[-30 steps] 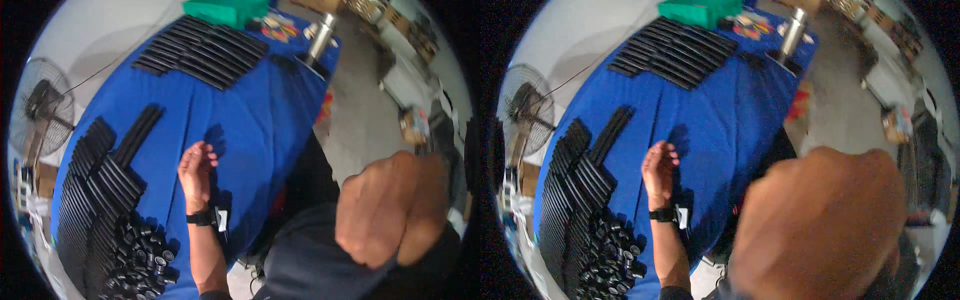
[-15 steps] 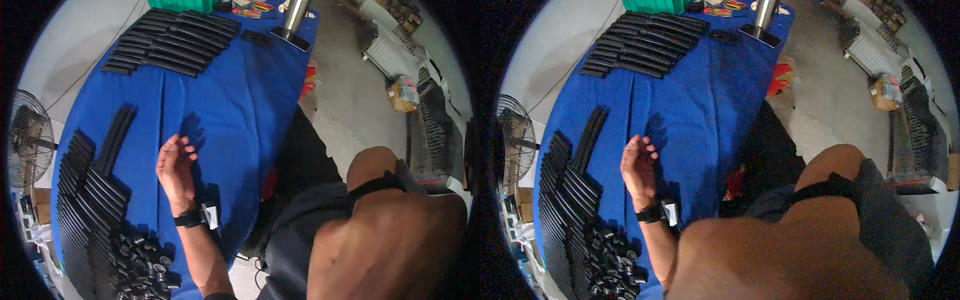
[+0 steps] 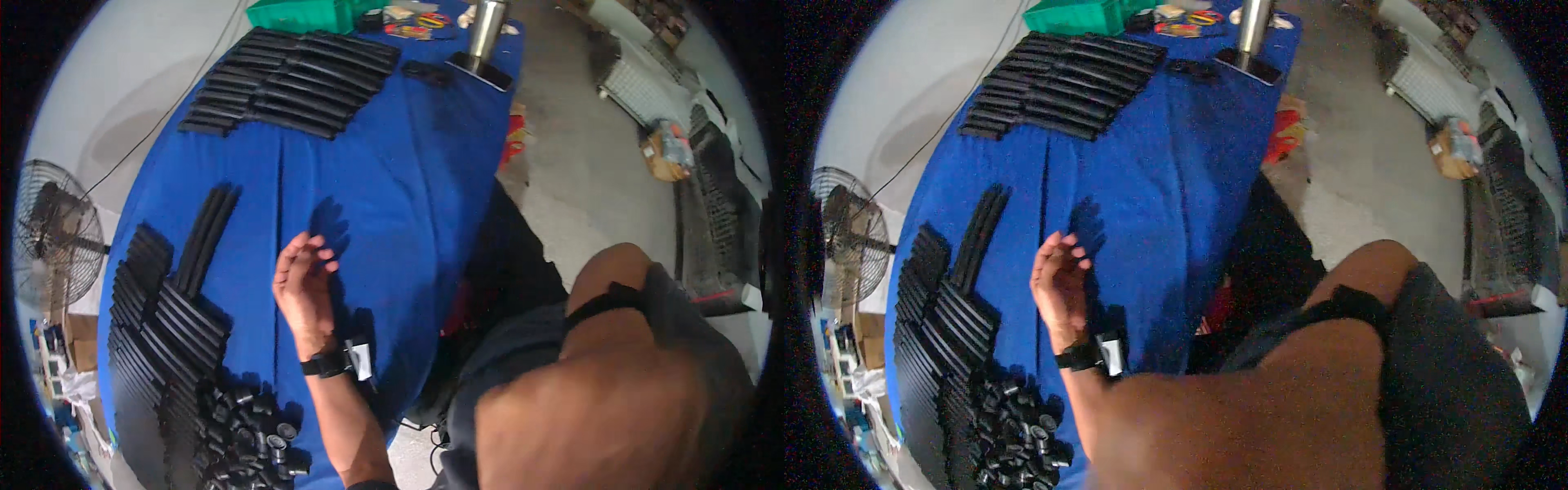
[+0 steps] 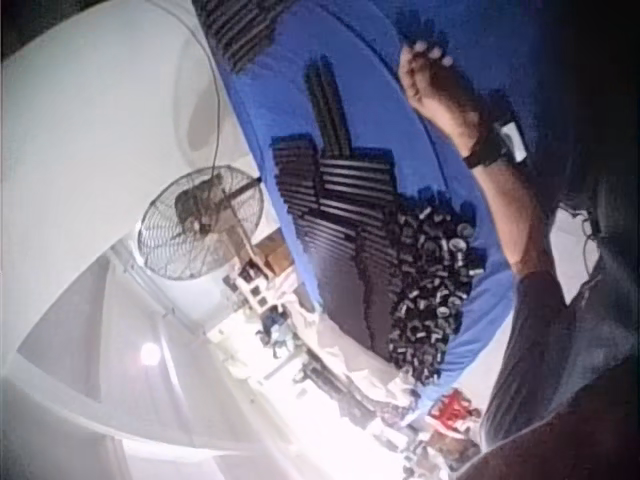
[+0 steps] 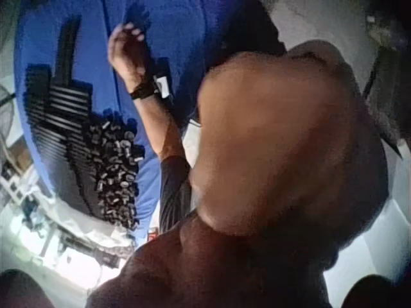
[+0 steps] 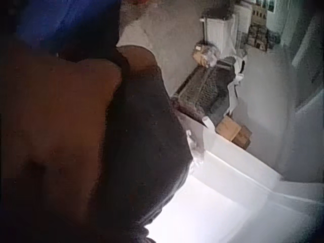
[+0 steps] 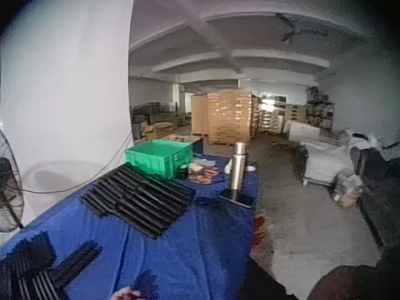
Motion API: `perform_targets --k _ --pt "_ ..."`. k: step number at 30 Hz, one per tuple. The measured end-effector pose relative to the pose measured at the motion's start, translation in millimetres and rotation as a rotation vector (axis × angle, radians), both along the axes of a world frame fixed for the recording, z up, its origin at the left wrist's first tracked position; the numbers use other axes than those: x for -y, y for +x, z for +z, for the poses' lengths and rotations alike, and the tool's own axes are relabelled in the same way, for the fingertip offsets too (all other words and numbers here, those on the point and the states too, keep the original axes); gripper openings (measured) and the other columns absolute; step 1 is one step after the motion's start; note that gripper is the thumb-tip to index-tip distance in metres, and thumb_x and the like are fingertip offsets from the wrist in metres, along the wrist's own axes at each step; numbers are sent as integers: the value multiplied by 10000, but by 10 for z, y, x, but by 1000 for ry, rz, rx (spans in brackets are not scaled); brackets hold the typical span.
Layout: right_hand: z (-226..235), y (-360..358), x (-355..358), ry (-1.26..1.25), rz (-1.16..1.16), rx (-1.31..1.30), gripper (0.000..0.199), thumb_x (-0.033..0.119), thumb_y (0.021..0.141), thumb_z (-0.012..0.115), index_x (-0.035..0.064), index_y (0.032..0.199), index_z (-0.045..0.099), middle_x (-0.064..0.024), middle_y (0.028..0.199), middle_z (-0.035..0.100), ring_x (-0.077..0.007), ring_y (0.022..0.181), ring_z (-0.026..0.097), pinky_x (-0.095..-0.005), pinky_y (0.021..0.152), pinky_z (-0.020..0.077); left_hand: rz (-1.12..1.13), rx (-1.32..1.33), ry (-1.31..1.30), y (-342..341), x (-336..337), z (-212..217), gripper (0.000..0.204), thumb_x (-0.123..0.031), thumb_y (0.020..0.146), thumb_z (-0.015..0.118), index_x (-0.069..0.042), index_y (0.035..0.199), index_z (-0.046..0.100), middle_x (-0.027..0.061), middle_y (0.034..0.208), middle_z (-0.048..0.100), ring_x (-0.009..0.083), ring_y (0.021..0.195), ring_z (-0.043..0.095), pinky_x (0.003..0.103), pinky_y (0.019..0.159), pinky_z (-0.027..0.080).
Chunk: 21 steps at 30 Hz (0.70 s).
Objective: The person repeatedly picks up a black cylindrical pipe and a small black cap from a table covered with a blue cloth. They insert the cap into the open end of the pipe and place the assembled unit onto a growing stack of similar items. The process is repeated continuously throughout the clip.
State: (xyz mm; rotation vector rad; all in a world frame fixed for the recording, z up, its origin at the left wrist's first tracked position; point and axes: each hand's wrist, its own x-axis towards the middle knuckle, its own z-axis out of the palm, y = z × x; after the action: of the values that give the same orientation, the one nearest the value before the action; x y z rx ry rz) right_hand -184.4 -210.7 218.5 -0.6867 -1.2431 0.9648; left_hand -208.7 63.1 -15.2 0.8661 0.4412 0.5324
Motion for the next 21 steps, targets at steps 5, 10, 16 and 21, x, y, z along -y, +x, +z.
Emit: perform_targets --k 5,10,16,21 --pt "-161 79 -124 75 215 4 116 116 799 557 21 732 547 -112 588 549 -288 557 585 -386 569 440 -51 82 0 -22 -51 -110 278 -86 973 587 -3 1238 606 124 1115 693 212 913 658 334 779 533" --pt "-243 97 -208 94 271 -17 115 122 829 558 14 791 562 -110 601 564 -275 563 594 -379 575 452 -27 41 7 -31 -56 -115 283 -72 971 592 -5 1246 607 125 1125 695 209 902 657 331 776 530" --pt "-264 81 -250 94 323 -127 127 130 866 560 5 862 581 -108 616 582 -259 571 605 -370 583 467 -43 52 16 -2 -36 -110 280 -77 981 575 5 1246 606 125 1119 694 205 905 658 331 783 534" --pt "-250 116 -265 65 254 -107 145 136 896 562 -2 921 596 -106 629 597 -246 577 614 -363 590 480 -23 36 35 -29 -60 -93 273 -86 989 565 9 1241 607 123 1111 696 205 905 659 328 781 540"
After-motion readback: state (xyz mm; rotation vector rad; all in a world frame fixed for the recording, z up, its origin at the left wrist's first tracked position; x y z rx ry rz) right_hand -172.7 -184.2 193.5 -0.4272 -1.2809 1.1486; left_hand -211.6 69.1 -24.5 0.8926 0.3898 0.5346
